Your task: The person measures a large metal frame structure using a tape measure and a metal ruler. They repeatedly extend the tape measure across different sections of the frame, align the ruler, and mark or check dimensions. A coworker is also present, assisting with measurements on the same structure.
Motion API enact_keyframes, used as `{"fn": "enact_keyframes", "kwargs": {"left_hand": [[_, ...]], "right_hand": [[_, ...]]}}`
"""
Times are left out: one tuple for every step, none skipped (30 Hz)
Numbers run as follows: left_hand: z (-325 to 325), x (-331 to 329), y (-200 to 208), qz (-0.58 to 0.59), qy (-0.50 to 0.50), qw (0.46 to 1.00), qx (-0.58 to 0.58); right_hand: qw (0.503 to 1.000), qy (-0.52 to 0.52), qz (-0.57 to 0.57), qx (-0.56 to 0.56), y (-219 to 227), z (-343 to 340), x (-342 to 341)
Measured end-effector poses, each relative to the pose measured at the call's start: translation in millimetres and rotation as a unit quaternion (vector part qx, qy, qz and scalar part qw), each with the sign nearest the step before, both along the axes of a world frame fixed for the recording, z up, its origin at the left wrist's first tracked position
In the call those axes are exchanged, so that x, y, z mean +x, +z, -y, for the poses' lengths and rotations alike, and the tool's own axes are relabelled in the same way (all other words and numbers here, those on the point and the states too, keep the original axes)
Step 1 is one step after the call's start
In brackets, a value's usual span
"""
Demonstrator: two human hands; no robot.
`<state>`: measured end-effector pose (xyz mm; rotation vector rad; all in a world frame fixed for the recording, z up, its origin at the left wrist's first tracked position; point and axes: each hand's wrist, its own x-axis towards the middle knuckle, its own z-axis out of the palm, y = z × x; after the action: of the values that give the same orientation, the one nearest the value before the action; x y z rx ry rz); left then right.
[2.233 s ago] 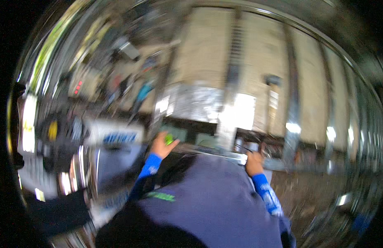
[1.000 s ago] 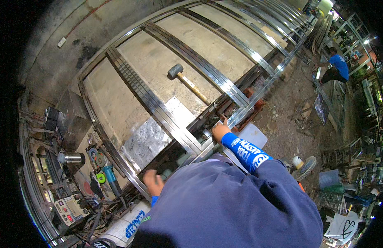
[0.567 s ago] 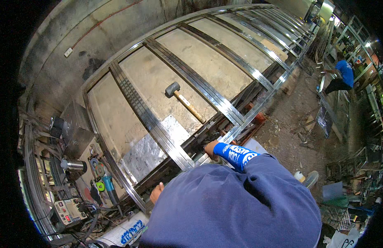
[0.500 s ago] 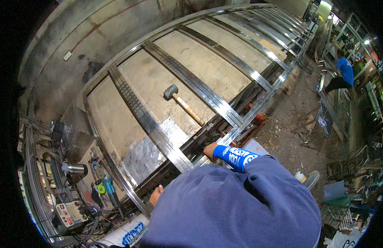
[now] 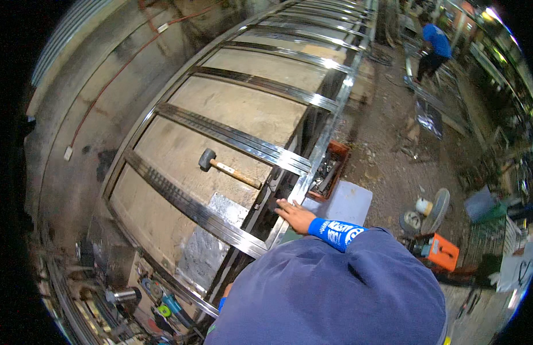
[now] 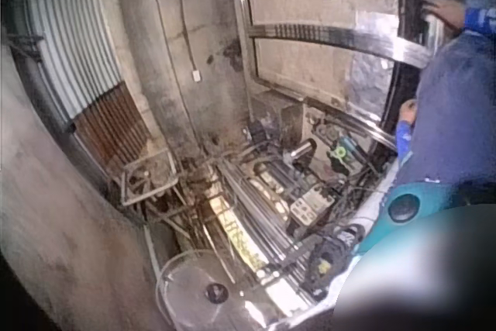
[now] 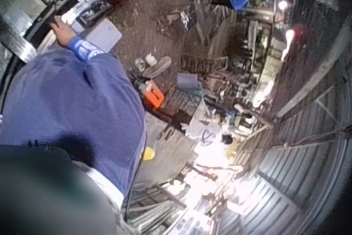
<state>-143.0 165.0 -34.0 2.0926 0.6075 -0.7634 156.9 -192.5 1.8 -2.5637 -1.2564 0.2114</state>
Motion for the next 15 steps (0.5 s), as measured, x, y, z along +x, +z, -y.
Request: {"fn": "enact_keyframes", "kwargs": {"left_hand": [[-2,1,-6,-0.017,0.002,0.999,-0.035],[-5,1,-12,-0.009,-0.023,0.998,-0.060],[-5,3,-19,0.003,-0.042,0.996,-0.084],[-7,5,-25,0.016,-0.061,0.992,-0.107],[-11,7,-29,0.009,-0.079,0.989,-0.123],[-15,11,-33,0.003,-0.096,0.986,-0.139],[-17,15,-36,0.000,-0.110,0.980,-0.165],[-20,20,-38,-0.035,-0.144,0.977,-0.152],[-24,27,-39,-0.067,-0.175,0.971,-0.148],[-26,35,-39,-0.092,-0.206,0.964,-0.139],[-27,41,-38,-0.104,-0.211,0.959,-0.161],[-27,46,-35,-0.112,-0.214,0.954,-0.179],[-27,50,-31,-0.124,-0.223,0.948,-0.188],[-27,53,-26,-0.147,-0.207,0.948,-0.193],[-25,55,-20,-0.174,-0.197,0.946,-0.190]], "right_hand": [[0.998,-0.058,-0.019,0.020,-1,13,-11],[0.992,-0.110,-0.018,0.053,-3,26,-24],[0.988,-0.147,-0.004,0.038,-6,40,-33],[0.981,-0.183,0.013,0.065,-9,56,-46],[0.966,-0.250,-0.057,0.024,-14,69,-57],[0.943,-0.313,-0.110,-0.009,-19,84,-69],[0.920,-0.355,-0.165,-0.003,-24,102,-82],[0.885,-0.402,-0.234,-0.017,-29,121,-97],[0.875,-0.411,-0.249,-0.057,-36,140,-112],[0.860,-0.423,-0.265,-0.107,-44,159,-127],[0.838,-0.426,-0.309,-0.144,-54,177,-141],[0.809,-0.427,-0.355,-0.191,-66,195,-155],[0.802,-0.422,-0.366,-0.211,-79,211,-171],[0.791,-0.416,-0.379,-0.241,-94,225,-188],[0.792,-0.440,-0.359,-0.223,-107,239,-209]]}}
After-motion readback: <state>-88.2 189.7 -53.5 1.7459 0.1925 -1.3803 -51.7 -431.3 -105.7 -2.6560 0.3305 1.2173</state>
